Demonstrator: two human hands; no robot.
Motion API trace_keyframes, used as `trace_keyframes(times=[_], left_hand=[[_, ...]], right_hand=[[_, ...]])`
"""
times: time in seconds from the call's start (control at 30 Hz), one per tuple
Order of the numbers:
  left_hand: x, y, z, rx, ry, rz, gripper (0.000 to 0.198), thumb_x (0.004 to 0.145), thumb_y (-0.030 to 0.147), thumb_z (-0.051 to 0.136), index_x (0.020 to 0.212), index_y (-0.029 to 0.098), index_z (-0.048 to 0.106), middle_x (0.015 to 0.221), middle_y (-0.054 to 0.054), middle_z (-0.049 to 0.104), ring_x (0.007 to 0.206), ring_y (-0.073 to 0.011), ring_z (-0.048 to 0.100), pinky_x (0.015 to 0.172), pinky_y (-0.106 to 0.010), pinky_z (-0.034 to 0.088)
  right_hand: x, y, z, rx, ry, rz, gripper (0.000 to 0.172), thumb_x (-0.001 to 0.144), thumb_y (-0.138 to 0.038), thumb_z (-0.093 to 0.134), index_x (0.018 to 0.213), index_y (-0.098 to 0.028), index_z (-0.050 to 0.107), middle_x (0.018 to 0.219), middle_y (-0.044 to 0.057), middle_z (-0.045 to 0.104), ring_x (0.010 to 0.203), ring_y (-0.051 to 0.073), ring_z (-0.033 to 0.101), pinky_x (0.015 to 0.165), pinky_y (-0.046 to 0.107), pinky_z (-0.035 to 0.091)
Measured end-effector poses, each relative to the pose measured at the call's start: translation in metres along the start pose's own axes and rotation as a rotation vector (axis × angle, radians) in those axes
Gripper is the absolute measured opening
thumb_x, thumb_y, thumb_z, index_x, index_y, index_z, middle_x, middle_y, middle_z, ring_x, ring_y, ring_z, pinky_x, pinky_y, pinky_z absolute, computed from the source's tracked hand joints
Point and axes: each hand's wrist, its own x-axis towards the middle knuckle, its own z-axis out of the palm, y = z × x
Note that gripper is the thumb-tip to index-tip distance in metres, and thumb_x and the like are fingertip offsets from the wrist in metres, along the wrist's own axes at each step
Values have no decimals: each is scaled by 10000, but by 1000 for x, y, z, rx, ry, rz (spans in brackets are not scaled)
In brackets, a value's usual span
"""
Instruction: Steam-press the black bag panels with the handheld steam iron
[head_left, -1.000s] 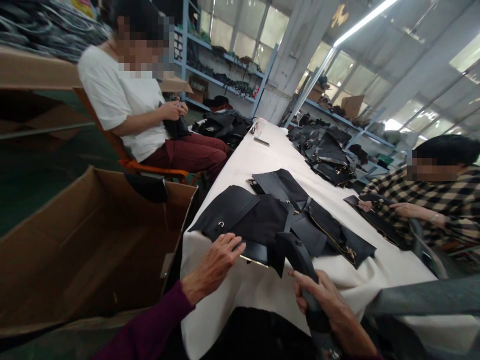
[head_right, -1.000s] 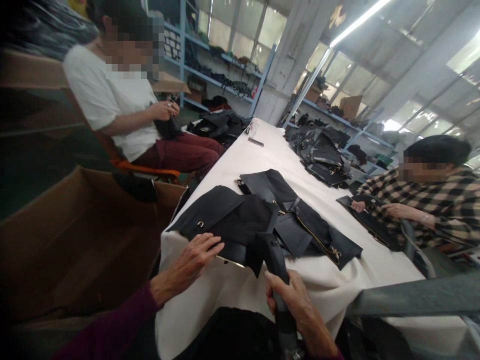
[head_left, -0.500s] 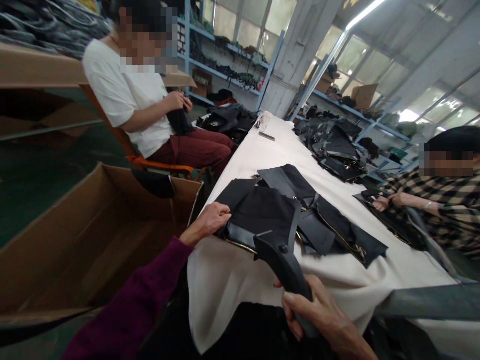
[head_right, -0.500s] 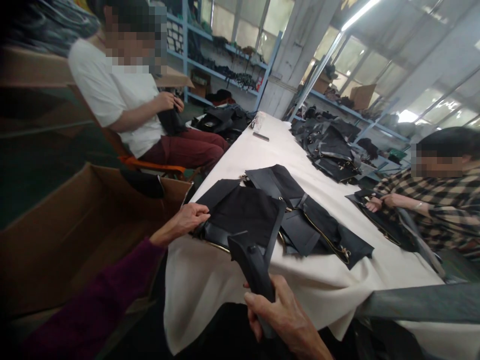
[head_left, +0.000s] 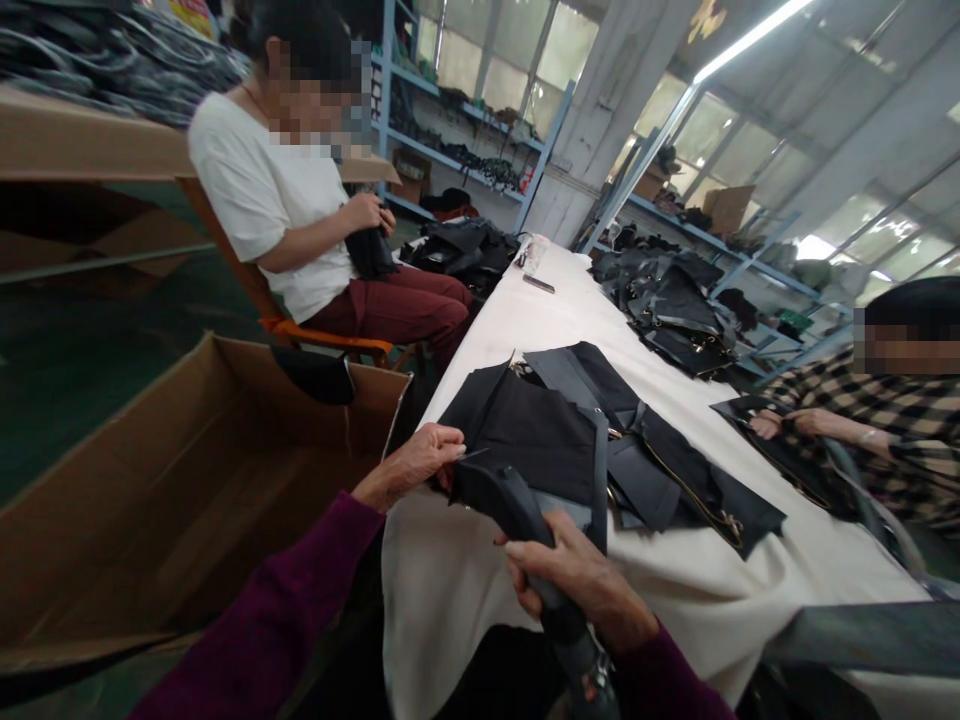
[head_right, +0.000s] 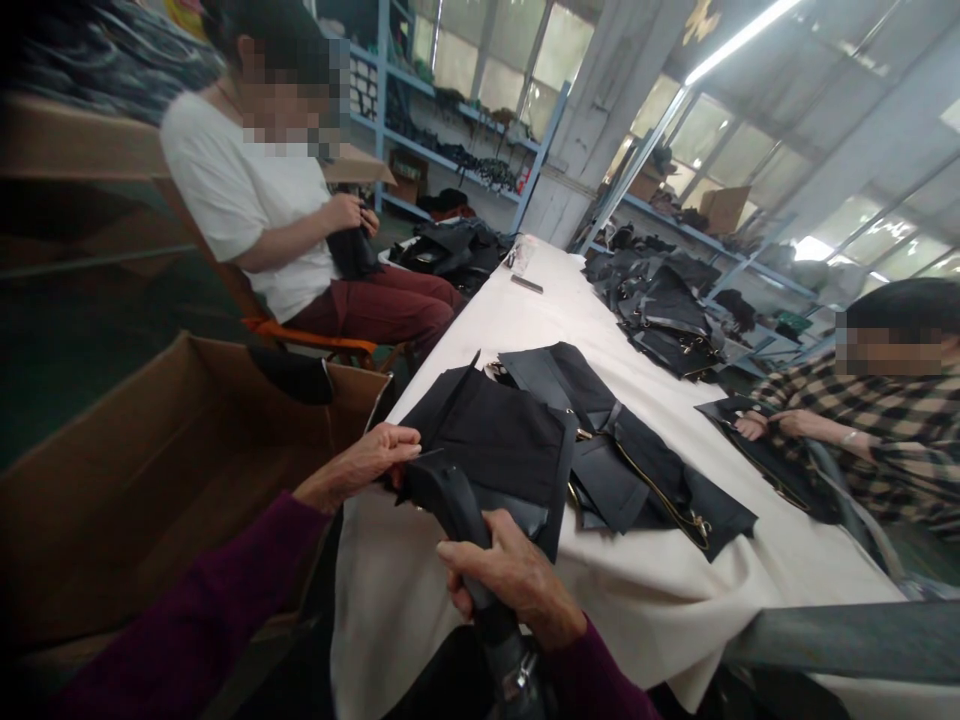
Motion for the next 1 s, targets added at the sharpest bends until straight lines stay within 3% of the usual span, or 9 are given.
trace_keyframes(times=[0.1,0.4,0.67,0.9,1.0], left_hand=[[-1,-1,-3,-41,-6,8,312,779,415,532,636,156,435,528,36,476,445,-84,475,429,-179,395],[-3,-8,-11,-268,-17,26,316,763,384,602,658,163,403,530,55,447,414,-61,426,409,-159,375],[-4,-8,-15,-339,-64,2,357,769,393,638,661,155,395,551,59,391,432,-44,374,410,-142,301],[-4,-11,-20,-347,-99,58,332,798,358,607,645,158,390,530,59,371,430,-55,363,425,-163,295],[-5,-15,-25,-414,-80,62,329,775,360,640,674,142,414,578,48,387,475,-49,360,462,-167,284]], right_hand=[[6,-6,1,28,30,-47,471,776,-470,642,1032,-114,470,693,2,571,481,84,496,426,195,370],[-20,7,-2,1,-12,7,470,772,-412,610,1080,-99,443,652,-8,561,461,83,488,449,202,385],[6,-25,12,23,-41,-54,449,734,-427,640,1018,-113,490,647,-8,550,458,82,477,418,190,373],[-11,-3,10,-30,-67,38,374,760,-287,586,1057,-116,437,645,-10,579,470,90,508,460,198,398],[-7,-7,13,-11,-93,40,370,758,-272,590,1059,-108,450,649,-5,576,473,87,504,461,195,394]])
